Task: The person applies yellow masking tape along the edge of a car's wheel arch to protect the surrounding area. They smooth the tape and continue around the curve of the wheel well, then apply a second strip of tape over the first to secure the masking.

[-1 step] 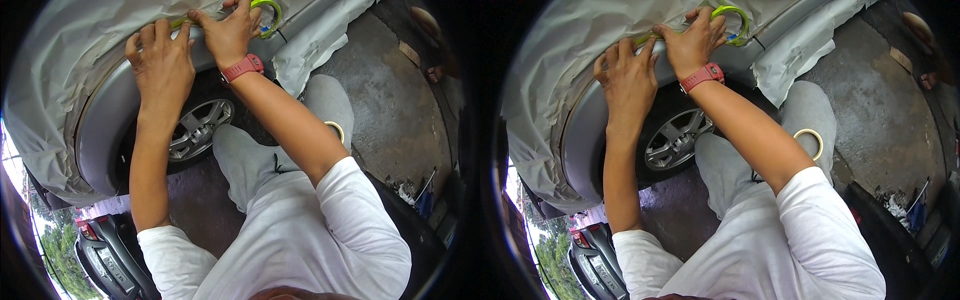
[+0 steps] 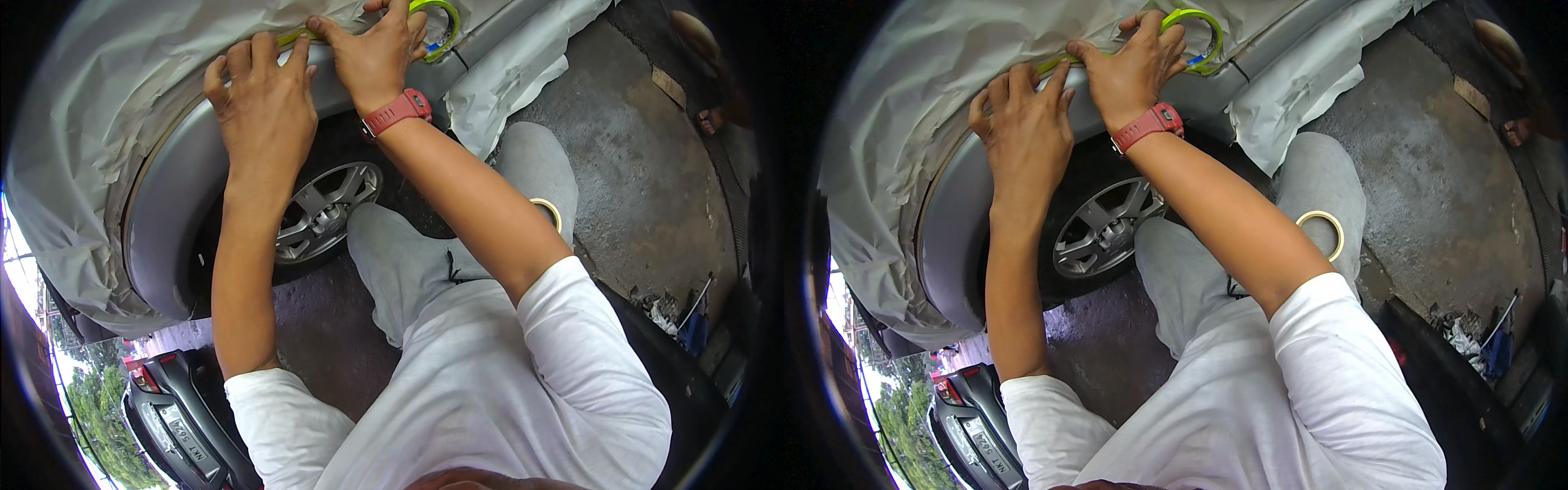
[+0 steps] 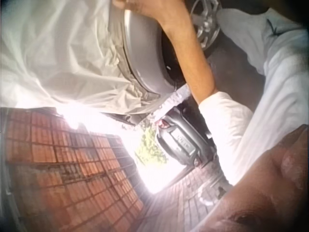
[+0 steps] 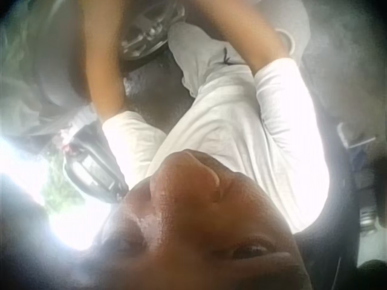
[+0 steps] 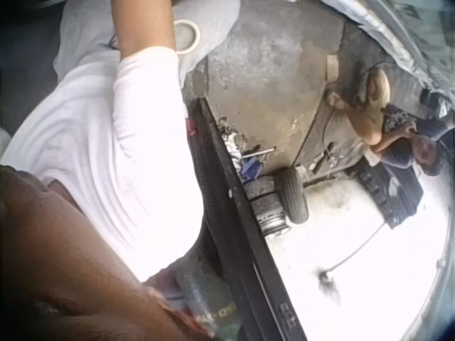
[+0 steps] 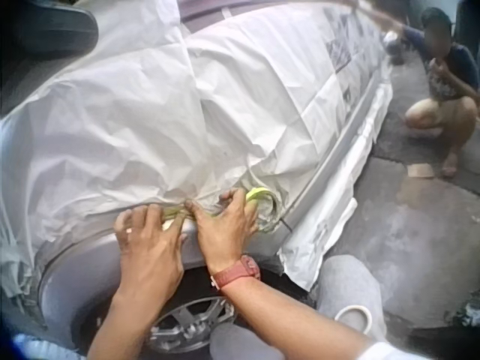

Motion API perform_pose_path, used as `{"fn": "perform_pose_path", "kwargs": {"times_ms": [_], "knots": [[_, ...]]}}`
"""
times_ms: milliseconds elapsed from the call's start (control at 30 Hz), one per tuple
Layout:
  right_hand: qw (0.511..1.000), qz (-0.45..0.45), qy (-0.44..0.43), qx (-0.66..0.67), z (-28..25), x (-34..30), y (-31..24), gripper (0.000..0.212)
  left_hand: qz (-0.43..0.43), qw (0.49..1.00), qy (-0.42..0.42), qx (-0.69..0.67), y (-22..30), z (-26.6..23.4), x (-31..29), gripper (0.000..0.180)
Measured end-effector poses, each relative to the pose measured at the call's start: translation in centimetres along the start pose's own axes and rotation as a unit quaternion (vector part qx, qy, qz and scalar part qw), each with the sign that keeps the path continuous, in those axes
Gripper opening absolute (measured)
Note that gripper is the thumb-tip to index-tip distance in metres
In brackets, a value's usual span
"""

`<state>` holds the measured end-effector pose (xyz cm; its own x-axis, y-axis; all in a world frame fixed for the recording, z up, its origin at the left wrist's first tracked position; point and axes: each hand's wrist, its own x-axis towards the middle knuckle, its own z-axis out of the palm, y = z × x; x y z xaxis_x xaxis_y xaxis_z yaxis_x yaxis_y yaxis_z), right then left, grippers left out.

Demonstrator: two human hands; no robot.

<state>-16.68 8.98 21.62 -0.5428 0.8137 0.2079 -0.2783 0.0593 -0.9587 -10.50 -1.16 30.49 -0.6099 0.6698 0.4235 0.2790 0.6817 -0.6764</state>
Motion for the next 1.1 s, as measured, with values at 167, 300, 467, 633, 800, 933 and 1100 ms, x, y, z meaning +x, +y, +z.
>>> {"fn": "perform_pose_path", "kwargs": {"times_ms": [167,300,467,633,800,933,1100], "knots": [[1.0,-0.016,-0.004,-0.005,-3.3,0.6,1.8,0.045,-0.039,0.999,0.007,-0.024,-0.5,-1.2,-1.1,0.033],[0.996,-0.042,-0.016,0.077,-8.2,0.5,4.7,0.026,-0.061,0.998,0.014,-0.026,-1.2,-2.1,-1.3,0.032],[0.996,0.006,-0.073,0.041,-13.5,-1.3,6.0,0.026,-0.03,0.998,0.04,-0.047,-0.9,-1.7,-0.7,0.033],[0.994,-0.009,-0.107,-0.018,-16.2,-2.7,6.6,0.026,0.058,0.983,0.171,0.033,-1.7,-0.2,3.2,0.043],[0.991,0.007,-0.124,-0.048,-18.2,-3.2,7.8,0.027,0.112,0.988,0.098,0.044,-0.6,-1.1,7.2,0.067],[0.99,0.031,-0.129,-0.038,-19.4,-3.2,8.5,0.027,0.104,0.993,0.043,-0.036,0.0,-1.2,8.3,0.104],[0.988,0.051,-0.14,-0.027,-20.8,-2.6,8.5,0.023,0.053,0.998,0.033,-0.032,1.0,-1.0,8.9,0.111]]}}
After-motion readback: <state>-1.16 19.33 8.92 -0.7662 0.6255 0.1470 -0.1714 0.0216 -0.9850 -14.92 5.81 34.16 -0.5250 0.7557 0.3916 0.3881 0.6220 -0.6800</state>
